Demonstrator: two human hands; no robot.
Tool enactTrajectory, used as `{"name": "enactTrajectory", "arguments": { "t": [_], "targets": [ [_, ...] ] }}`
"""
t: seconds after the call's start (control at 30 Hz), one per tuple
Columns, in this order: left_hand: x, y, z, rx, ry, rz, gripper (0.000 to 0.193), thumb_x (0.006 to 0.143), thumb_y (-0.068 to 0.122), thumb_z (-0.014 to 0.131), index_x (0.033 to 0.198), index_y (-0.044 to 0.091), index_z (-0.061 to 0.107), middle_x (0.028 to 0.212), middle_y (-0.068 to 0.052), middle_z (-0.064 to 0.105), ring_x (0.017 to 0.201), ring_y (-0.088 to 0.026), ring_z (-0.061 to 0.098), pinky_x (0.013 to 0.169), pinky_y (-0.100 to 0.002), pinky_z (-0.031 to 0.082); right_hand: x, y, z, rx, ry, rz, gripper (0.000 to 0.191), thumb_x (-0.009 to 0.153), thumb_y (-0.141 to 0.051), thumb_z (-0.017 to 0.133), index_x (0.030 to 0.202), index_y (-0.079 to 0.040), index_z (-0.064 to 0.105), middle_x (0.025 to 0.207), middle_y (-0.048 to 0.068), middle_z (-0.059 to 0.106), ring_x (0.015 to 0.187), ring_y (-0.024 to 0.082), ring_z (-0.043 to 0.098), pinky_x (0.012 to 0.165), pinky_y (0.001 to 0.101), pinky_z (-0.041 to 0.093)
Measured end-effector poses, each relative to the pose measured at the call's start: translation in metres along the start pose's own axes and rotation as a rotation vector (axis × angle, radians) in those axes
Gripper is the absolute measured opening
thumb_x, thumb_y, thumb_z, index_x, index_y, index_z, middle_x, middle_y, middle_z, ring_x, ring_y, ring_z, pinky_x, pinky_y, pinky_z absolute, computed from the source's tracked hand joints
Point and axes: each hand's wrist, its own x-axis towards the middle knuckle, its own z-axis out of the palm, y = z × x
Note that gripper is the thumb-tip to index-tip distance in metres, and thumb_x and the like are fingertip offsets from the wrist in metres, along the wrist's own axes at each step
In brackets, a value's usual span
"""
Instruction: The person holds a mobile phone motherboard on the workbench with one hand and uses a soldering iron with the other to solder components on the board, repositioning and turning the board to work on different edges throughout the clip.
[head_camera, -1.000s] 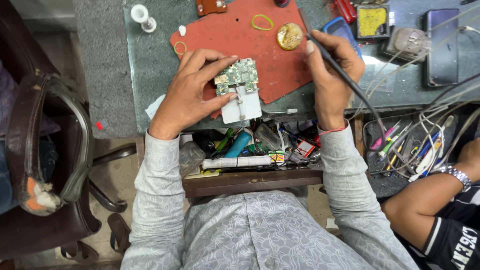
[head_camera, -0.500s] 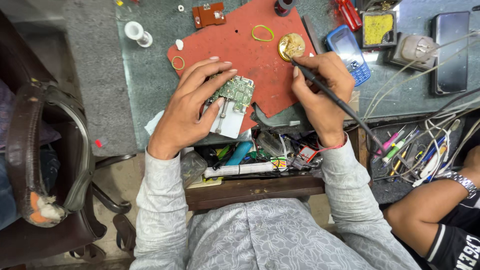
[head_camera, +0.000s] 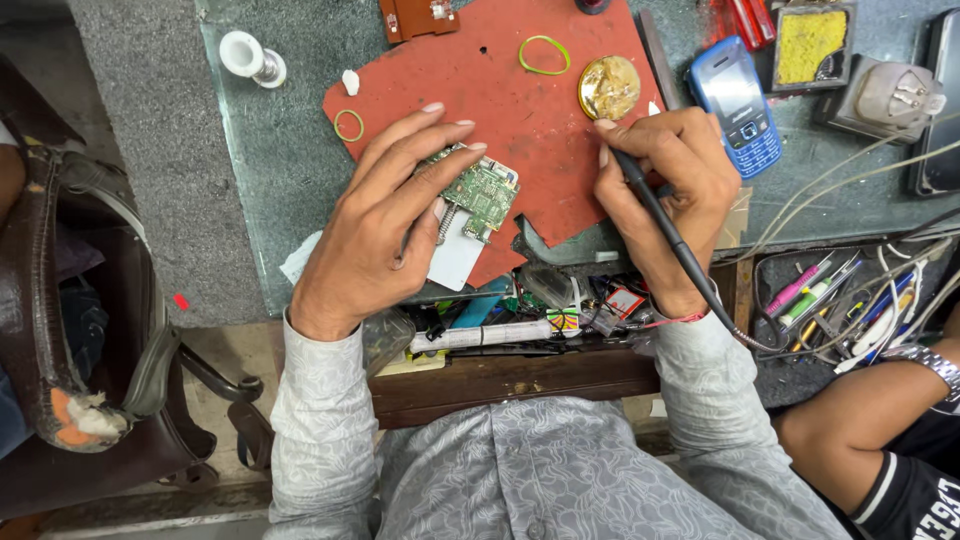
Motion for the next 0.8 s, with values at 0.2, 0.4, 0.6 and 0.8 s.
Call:
{"name": "enactTrajectory", "arguments": {
  "t": [0.2, 0.4, 0.6, 0.8],
  "targets": [
    [0.000, 0.001, -0.001, -0.015, -0.001, 0.001, 0.058, 0.087, -0.014, 0.058, 0.141, 0.005, 0.062, 0.151, -0.010, 0.056, 0.151, -0.033, 0.044, 0.127, -0.047, 0.041, 0.000, 0.003, 0.000, 0.046, 0.011, -0.018, 0.012, 0.097, 0.006, 0.079, 0.107, 0.001, 0.074, 0.092, 0.008, 0.067, 0.077, 0.014, 0.059, 0.070, 0.0260, 0.045],
    [-0.001, 0.002, -0.002, -0.023, -0.012, -0.006, 0.057, 0.087, -0.015, 0.059, 0.140, 0.007, 0.063, 0.151, -0.009, 0.057, 0.151, -0.032, 0.044, 0.128, -0.047, 0.040, 0.001, -0.001, -0.002, 0.048, -0.004, 0.013, 0.014, 0.096, 0.006, 0.078, 0.108, 0.001, 0.074, 0.093, 0.009, 0.066, 0.075, 0.014, 0.057, 0.067, 0.0254, 0.043],
    [-0.001, 0.000, -0.002, -0.030, -0.006, 0.006, 0.061, 0.086, -0.019, 0.057, 0.141, 0.007, 0.063, 0.152, -0.009, 0.057, 0.151, -0.031, 0.046, 0.126, -0.044, 0.044, 0.002, -0.009, -0.004, 0.033, -0.017, 0.034, 0.011, 0.099, 0.005, 0.077, 0.108, 0.004, 0.072, 0.097, 0.010, 0.065, 0.075, 0.012, 0.056, 0.066, 0.0246, 0.043],
    [-0.003, 0.002, -0.002, -0.047, -0.018, -0.006, 0.064, 0.086, -0.022, 0.056, 0.143, 0.007, 0.061, 0.153, -0.009, 0.057, 0.150, -0.029, 0.051, 0.125, -0.042, 0.048, 0.001, -0.006, -0.005, 0.061, -0.011, 0.164, 0.011, 0.101, 0.003, 0.076, 0.112, 0.004, 0.074, 0.094, 0.008, 0.065, 0.072, 0.007, 0.053, 0.064, 0.0216, 0.040]
  ]
}}
